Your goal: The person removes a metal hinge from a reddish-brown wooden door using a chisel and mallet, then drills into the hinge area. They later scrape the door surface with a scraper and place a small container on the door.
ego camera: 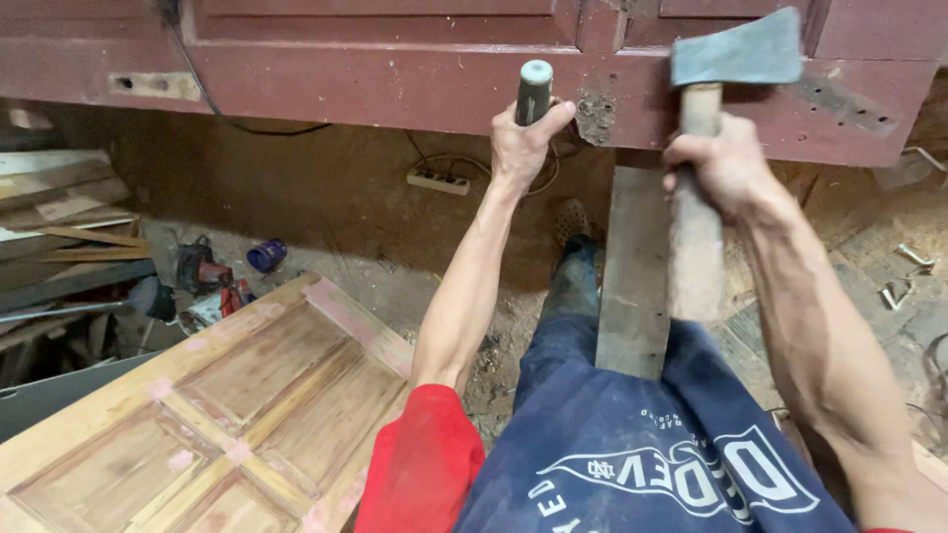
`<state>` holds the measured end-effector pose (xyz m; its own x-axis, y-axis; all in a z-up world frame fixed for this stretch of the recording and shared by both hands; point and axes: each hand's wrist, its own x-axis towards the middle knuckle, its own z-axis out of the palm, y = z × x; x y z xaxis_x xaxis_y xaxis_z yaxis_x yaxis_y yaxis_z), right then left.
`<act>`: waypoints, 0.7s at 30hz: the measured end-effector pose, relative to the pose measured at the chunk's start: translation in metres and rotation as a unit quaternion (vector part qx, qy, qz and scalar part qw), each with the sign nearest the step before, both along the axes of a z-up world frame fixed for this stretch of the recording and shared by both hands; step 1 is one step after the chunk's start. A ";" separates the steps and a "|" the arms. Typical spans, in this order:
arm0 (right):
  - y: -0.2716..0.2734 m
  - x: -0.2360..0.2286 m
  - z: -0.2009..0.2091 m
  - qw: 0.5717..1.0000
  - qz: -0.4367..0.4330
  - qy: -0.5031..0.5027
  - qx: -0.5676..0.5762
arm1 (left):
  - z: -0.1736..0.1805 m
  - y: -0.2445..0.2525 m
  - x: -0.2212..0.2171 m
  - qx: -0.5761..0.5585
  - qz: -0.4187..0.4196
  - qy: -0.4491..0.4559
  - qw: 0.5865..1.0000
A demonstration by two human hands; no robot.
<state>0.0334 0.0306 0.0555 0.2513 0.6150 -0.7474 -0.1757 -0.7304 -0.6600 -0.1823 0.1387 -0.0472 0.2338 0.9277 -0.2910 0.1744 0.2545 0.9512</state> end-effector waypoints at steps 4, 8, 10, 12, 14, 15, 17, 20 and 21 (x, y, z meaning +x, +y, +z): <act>-0.011 -0.017 0.000 0.983 0.143 0.112 -0.005 | 0.010 0.002 0.009 -0.002 0.001 0.067 0.998; -0.009 0.009 0.023 0.998 0.038 0.044 0.012 | 0.027 0.012 0.002 0.010 -0.051 0.147 0.988; -0.009 0.011 0.023 0.999 -0.028 -0.001 0.033 | 0.035 0.010 0.003 0.025 -0.059 0.160 0.985; -0.009 0.003 0.016 0.995 -0.081 -0.023 0.063 | 0.044 0.009 0.007 0.055 -0.054 0.180 0.981; -0.013 -0.026 -0.001 0.992 0.119 0.033 0.016 | 0.054 0.011 0.011 0.036 -0.063 0.210 0.975; -0.018 -0.033 -0.008 0.990 0.132 0.047 0.012 | 0.059 0.011 0.012 0.026 -0.068 0.223 0.972; -0.026 -0.036 -0.018 0.991 0.113 0.076 0.009 | 0.067 0.017 0.002 0.026 -0.077 0.272 0.959; -0.041 0.001 -0.022 0.996 0.003 0.084 0.008 | 0.065 0.027 -0.025 0.064 -0.055 0.330 0.940; -0.045 0.018 -0.023 0.997 -0.041 0.061 0.014 | 0.060 0.029 -0.037 0.081 -0.041 0.348 0.933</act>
